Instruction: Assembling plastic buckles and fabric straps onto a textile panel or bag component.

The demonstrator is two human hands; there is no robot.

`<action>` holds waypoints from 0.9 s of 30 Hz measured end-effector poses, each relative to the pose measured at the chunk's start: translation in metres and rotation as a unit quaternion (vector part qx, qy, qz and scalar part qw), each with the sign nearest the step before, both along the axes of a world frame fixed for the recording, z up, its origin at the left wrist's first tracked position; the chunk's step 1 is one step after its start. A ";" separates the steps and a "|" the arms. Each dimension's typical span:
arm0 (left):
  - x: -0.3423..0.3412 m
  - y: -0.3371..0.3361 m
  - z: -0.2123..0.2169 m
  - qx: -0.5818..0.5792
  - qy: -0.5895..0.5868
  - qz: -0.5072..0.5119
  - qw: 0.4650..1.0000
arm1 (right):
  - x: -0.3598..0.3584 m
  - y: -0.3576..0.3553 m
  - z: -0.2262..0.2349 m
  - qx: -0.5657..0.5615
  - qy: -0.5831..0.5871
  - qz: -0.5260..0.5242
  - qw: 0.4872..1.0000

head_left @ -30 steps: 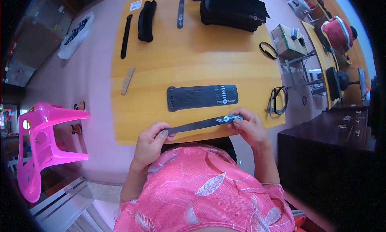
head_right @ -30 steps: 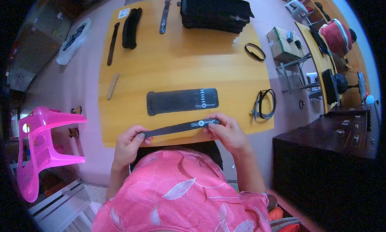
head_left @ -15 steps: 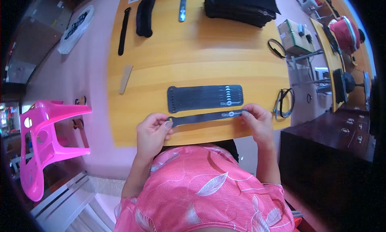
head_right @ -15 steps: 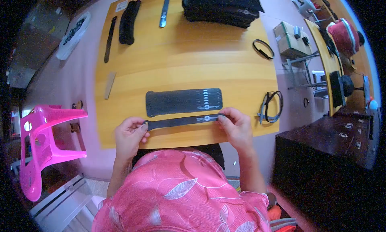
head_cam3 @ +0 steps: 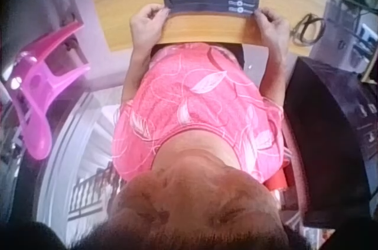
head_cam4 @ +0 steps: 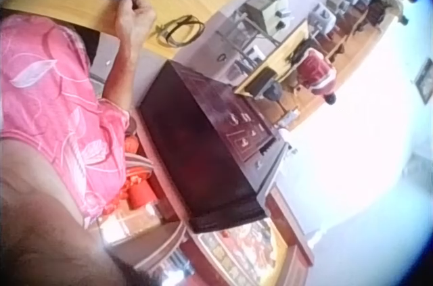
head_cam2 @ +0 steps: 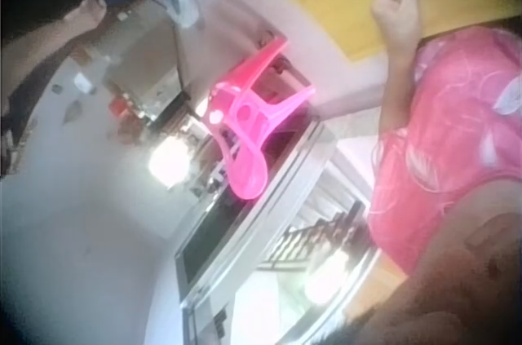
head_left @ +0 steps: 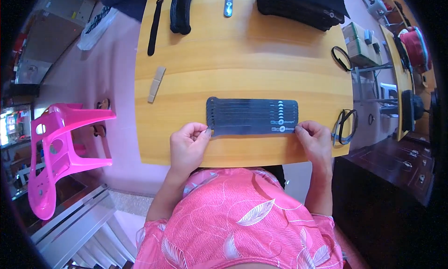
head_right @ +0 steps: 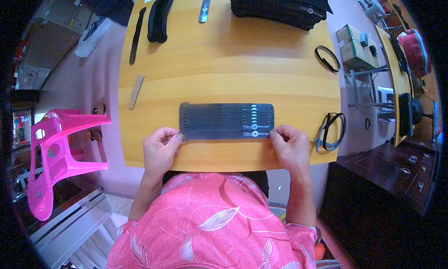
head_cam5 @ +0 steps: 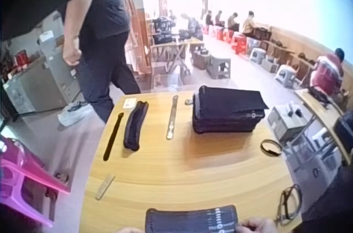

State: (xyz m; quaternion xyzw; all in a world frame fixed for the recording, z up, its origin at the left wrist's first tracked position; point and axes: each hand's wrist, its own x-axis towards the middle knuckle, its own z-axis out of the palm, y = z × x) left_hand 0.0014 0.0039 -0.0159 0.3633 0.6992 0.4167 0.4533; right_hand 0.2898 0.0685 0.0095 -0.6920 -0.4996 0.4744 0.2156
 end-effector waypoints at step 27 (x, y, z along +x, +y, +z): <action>0.007 0.008 -0.005 -0.027 0.014 0.052 0.998 | 0.001 0.011 -0.009 0.040 -0.091 0.023 0.995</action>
